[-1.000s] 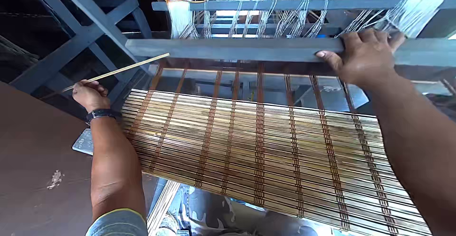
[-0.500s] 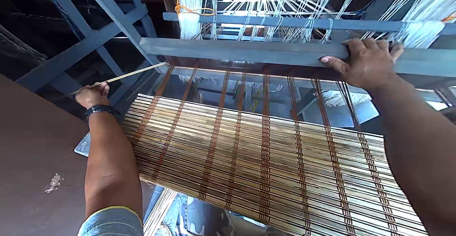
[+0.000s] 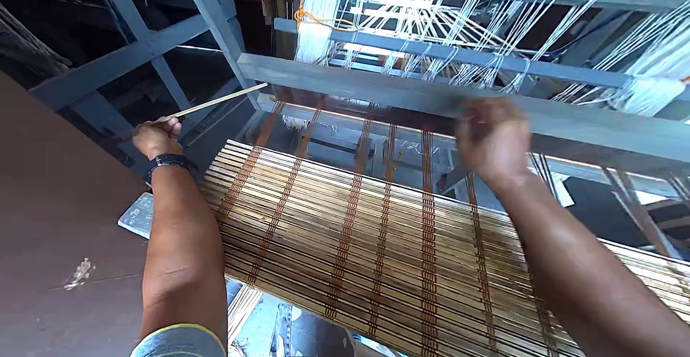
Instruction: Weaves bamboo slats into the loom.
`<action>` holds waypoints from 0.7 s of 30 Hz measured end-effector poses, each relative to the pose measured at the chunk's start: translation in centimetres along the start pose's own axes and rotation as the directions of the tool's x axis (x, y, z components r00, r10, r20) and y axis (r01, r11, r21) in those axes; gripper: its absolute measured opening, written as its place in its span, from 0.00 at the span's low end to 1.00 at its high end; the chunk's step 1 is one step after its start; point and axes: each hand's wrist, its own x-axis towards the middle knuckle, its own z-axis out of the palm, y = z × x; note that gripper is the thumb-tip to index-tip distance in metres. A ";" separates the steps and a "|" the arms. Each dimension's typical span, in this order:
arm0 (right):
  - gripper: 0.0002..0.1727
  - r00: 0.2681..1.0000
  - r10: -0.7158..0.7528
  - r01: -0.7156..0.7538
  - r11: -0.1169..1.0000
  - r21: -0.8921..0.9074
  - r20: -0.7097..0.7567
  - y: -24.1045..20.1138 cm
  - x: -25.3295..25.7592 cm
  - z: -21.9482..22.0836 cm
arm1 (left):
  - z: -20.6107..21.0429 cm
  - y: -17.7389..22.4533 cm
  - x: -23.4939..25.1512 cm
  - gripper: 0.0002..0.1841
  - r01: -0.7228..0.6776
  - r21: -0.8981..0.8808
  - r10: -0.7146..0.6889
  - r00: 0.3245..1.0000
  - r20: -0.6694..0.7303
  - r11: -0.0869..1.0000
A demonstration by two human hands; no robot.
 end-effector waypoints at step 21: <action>0.30 0.502 0.202 -0.823 -0.186 0.536 0.841 -23.4 14.3 20.2 | 0.2 -1.1 0.3 0.14 0.004 -0.001 -0.004 0.999 -0.054 1.000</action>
